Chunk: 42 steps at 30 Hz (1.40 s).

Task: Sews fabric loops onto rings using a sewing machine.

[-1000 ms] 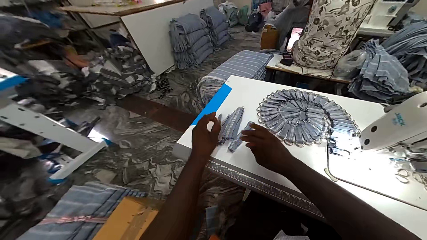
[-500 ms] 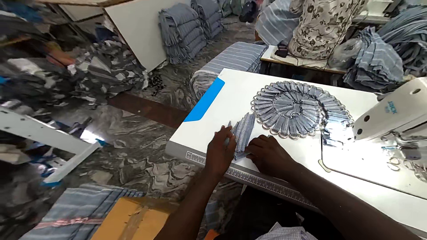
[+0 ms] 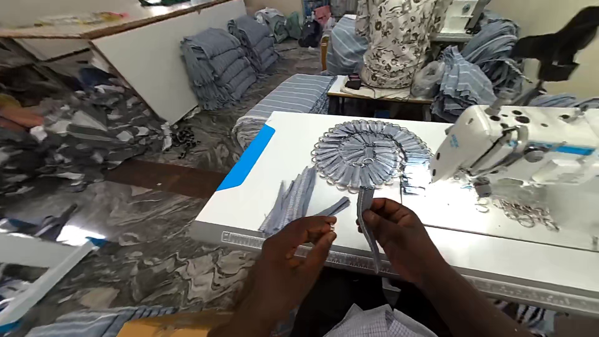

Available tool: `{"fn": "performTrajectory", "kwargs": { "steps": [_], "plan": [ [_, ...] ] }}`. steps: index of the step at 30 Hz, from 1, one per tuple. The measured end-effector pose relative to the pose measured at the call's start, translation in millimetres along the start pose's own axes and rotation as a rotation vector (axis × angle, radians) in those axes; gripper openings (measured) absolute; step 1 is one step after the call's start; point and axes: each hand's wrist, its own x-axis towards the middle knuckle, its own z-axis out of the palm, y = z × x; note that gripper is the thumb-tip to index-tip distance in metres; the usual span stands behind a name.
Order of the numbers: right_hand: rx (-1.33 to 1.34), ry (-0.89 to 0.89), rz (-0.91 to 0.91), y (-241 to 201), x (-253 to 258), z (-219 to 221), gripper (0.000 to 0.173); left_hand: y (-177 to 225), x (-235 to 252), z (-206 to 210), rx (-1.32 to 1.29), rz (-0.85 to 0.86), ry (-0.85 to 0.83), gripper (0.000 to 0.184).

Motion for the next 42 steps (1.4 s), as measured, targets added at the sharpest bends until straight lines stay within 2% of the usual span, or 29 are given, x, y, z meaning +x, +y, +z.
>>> {"fn": "performTrajectory", "kwargs": {
  "steps": [3,6,8,10,11,12,14,15,16,18,20,22,25,27,30,34,35,39,42],
  "plan": [
    [0.150,0.071,0.084,3,-22,-21,0.017,13,12,31,-0.039,0.127,-0.091,0.013],
    [-0.006,0.282,0.017,1,-30,-52,0.022,15,13,51,-0.051,0.153,-0.156,0.012],
    [-0.499,0.491,-0.115,3,-37,-82,0.036,9,7,55,-0.022,0.137,-0.184,0.013],
    [-1.075,0.543,-0.355,7,-52,-116,0.040,2,-2,54,0.002,0.082,-0.197,0.015],
    [-1.231,0.462,-0.484,6,-58,-129,0.034,-2,-6,54,0.010,0.048,-0.200,0.014],
    [-1.327,0.279,-0.562,2,-62,-138,0.032,-5,-9,55,0.017,0.019,-0.208,0.014],
    [-1.518,-0.168,-0.548,-6,-67,-144,0.039,-6,-16,59,0.019,-0.006,-0.258,0.016],
    [-1.605,-0.292,-0.545,-7,-64,-146,0.038,-4,-17,63,0.008,-0.004,-0.288,0.016],
    [-1.650,-0.344,-0.559,-6,-60,-147,0.034,-1,-18,68,-0.013,-0.008,-0.320,0.016],
    [-1.626,-0.294,-0.602,-7,-57,-148,0.019,7,-16,77,-0.057,-0.007,-0.372,0.016],
    [-1.431,-0.137,-0.574,-3,-63,-138,0.015,15,-14,87,-0.078,0.033,-0.381,0.015],
    [-0.989,0.035,-0.447,2,-76,-117,0.013,22,-10,95,-0.044,0.138,-0.340,0.014],
    [-0.262,0.189,-0.065,3,-96,-86,0.018,31,-2,104,0.019,0.230,-0.252,0.015],
    [-0.021,0.246,0.033,7,-100,-81,0.027,34,3,107,0.002,0.225,-0.246,0.014],
    [0.036,0.236,0.010,18,-104,-90,0.024,33,1,110,-0.018,0.190,-0.291,0.013],
    [-0.107,0.274,0.025,16,-106,-89,0.006,34,-6,116,-0.027,0.201,-0.324,0.013],
    [-0.150,0.281,-0.006,17,-106,-88,0.005,35,-7,116,-0.014,0.217,-0.325,0.013],
    [-0.373,0.335,-0.197,22,-107,-79,0.012,41,1,118,0.140,0.348,-0.264,0.015],
    [-0.301,0.306,-0.169,21,-112,-70,0.022,42,8,118,0.204,0.314,-0.280,0.018]
  ]
}}
